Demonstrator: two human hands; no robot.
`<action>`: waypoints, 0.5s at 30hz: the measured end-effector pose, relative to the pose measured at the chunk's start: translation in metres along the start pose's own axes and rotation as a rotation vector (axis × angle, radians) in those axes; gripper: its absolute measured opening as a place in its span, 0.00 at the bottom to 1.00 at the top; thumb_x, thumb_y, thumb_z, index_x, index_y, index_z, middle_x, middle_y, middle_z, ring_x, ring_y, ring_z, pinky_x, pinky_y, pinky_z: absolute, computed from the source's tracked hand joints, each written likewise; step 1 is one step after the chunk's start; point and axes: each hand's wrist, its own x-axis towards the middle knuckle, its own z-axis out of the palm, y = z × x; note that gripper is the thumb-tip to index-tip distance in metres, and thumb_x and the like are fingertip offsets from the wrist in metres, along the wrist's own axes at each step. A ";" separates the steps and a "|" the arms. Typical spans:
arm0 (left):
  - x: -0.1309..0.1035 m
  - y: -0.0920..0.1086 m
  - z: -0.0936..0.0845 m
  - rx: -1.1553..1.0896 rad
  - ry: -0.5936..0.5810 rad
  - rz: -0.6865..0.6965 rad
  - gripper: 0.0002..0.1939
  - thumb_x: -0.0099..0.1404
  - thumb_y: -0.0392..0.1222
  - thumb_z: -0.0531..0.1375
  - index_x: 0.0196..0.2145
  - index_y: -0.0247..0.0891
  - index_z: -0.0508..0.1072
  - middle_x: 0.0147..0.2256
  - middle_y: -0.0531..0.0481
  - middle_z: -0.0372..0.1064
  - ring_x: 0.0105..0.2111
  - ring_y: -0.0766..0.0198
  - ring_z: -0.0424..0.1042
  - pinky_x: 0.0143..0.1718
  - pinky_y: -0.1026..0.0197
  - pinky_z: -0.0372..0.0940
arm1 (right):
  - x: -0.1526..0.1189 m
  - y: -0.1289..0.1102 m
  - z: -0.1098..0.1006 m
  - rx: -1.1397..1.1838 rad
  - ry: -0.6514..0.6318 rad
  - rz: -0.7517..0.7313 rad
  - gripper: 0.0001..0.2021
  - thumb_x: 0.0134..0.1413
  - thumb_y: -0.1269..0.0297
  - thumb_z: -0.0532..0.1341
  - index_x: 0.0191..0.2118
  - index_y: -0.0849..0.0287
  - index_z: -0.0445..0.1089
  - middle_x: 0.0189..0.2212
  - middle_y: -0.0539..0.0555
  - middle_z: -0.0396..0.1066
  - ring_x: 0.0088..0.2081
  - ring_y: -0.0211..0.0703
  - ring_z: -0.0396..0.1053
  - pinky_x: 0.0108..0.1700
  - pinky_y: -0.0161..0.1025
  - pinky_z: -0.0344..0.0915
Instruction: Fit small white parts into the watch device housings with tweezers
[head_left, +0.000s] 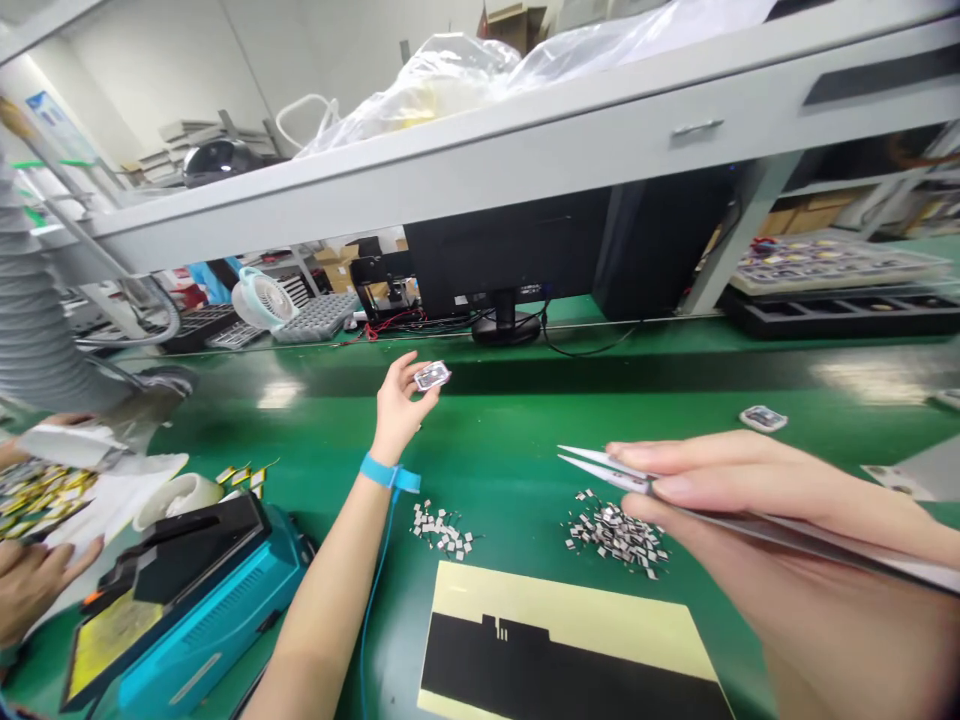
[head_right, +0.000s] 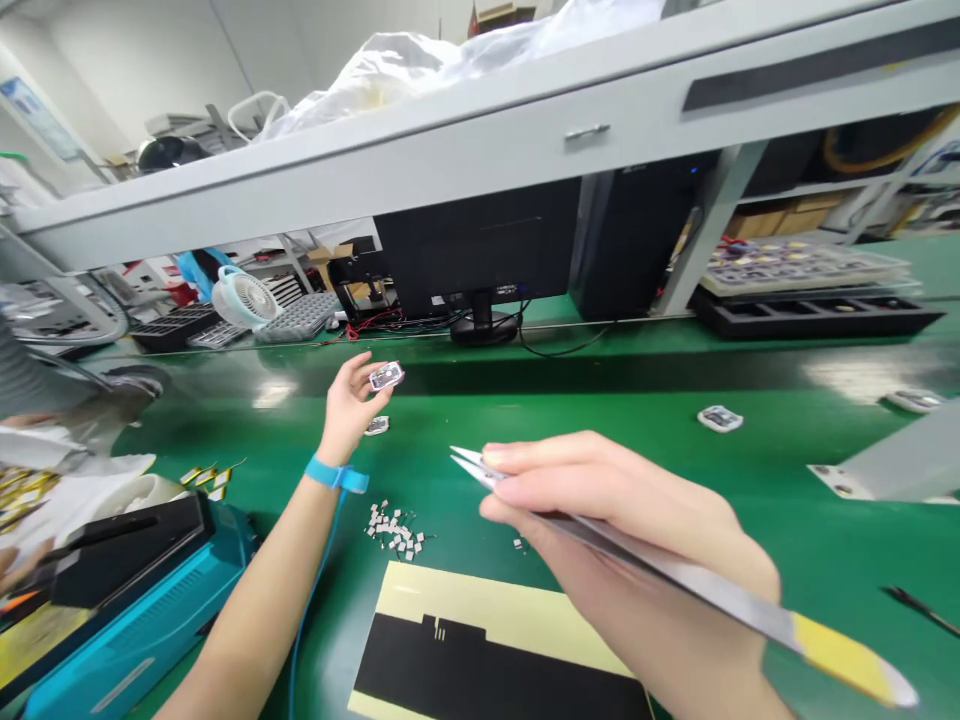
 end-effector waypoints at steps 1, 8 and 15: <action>-0.008 0.027 0.000 -0.053 -0.118 0.101 0.28 0.52 0.32 0.59 0.51 0.34 0.56 0.44 0.42 0.67 0.43 0.61 0.69 0.45 0.60 0.65 | 0.000 -0.001 0.000 0.028 -0.032 -0.007 0.12 0.42 0.82 0.63 0.32 0.57 0.72 0.34 0.50 0.71 0.37 0.45 0.69 0.36 0.36 0.68; -0.077 0.145 -0.019 0.088 -0.497 0.297 0.32 0.51 0.29 0.59 0.53 0.41 0.55 0.44 0.47 0.68 0.43 0.61 0.69 0.43 0.62 0.66 | -0.003 -0.003 -0.007 0.126 -0.271 0.021 0.16 0.45 0.82 0.62 0.39 0.56 0.71 0.38 0.51 0.70 0.42 0.46 0.67 0.39 0.36 0.69; -0.086 0.144 -0.025 0.020 -0.490 0.365 0.31 0.49 0.28 0.60 0.51 0.42 0.60 0.42 0.49 0.69 0.40 0.61 0.71 0.40 0.64 0.68 | -0.006 -0.008 -0.012 0.104 -0.410 0.055 0.12 0.49 0.77 0.61 0.40 0.57 0.69 0.41 0.52 0.69 0.42 0.47 0.68 0.39 0.38 0.71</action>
